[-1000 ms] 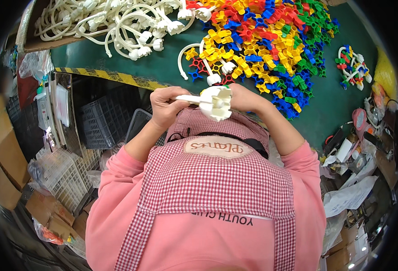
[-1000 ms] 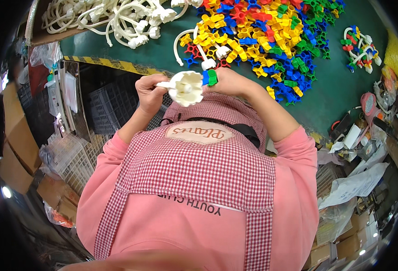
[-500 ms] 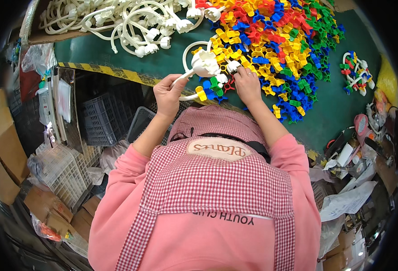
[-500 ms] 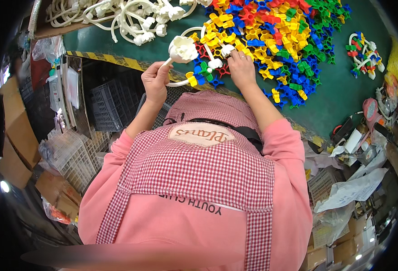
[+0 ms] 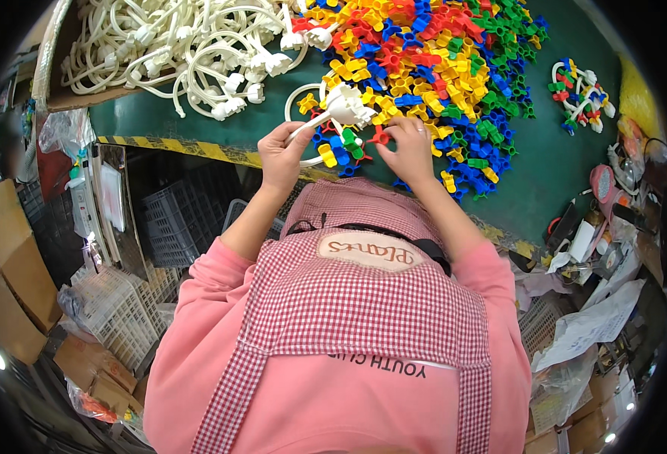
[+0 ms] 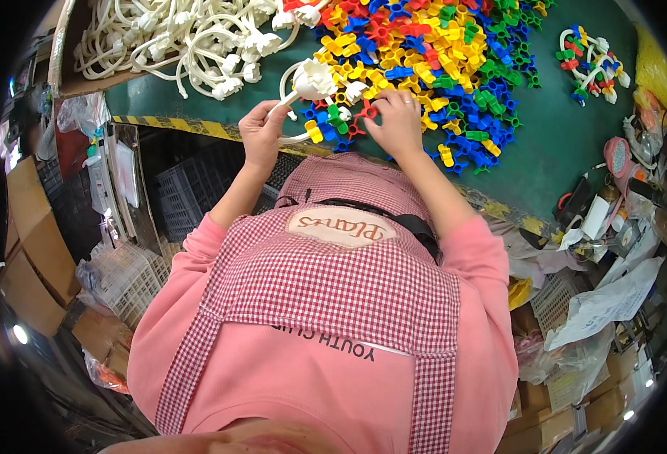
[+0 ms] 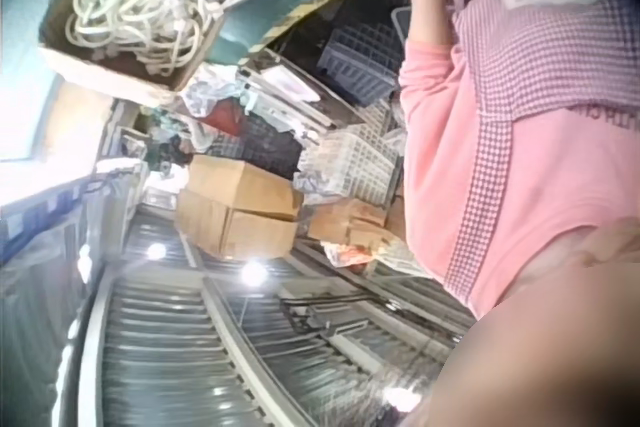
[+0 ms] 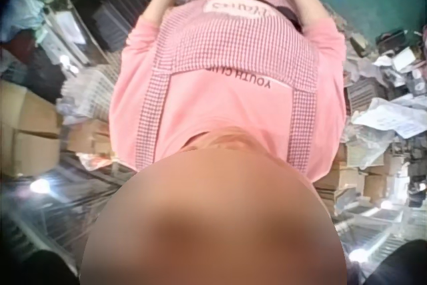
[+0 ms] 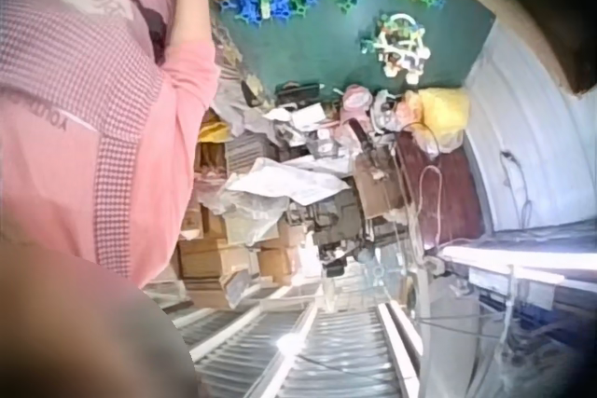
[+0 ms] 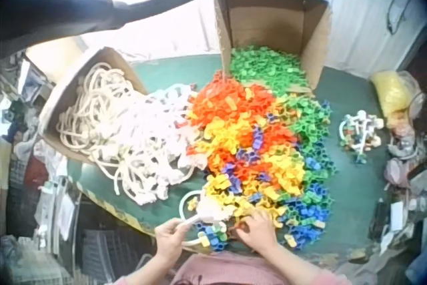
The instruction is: The person repeatedly picks white plastic connectors and colorful plastic star-shaped pieces from a table, snaps them together to form short chains, and places the assembled units on the table. The process continues with the same components throughout the clip.
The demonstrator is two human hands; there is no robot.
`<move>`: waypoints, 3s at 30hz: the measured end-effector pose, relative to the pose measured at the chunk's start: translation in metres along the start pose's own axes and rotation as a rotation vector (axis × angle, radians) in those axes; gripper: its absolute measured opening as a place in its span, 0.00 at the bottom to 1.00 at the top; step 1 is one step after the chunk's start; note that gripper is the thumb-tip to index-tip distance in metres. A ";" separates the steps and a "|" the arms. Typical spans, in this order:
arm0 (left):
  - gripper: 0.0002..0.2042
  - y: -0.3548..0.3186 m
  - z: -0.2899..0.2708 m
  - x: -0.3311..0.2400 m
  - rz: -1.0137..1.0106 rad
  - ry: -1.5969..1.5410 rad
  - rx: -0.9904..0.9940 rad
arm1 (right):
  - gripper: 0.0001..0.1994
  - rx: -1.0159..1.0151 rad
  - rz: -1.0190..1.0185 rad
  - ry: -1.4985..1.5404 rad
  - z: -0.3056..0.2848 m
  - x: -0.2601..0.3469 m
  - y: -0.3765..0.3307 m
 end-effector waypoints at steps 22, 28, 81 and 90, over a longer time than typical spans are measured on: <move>0.12 0.044 0.058 0.064 1.193 1.391 0.620 | 0.09 -1.022 1.276 1.009 -0.207 -0.386 0.050; 0.14 0.058 0.092 0.035 1.207 1.348 0.837 | 0.27 -0.317 0.516 -0.147 -0.116 -0.372 0.025; 0.12 0.006 -0.093 -0.006 0.215 0.142 -0.266 | 0.10 0.150 -0.144 -0.106 0.080 0.044 0.014; 0.11 0.003 -0.101 -0.005 0.188 0.105 -0.279 | 0.05 0.367 -0.371 -0.180 0.087 0.035 0.000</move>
Point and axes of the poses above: each hand's wrist, its own y-axis towards the middle knuckle, its own z-axis out of the palm, x = y × z, the point moved 3 cm from there along y, towards the middle knuckle, and after that the axes turned 15 degrees about -x, right-handed, at the moved point
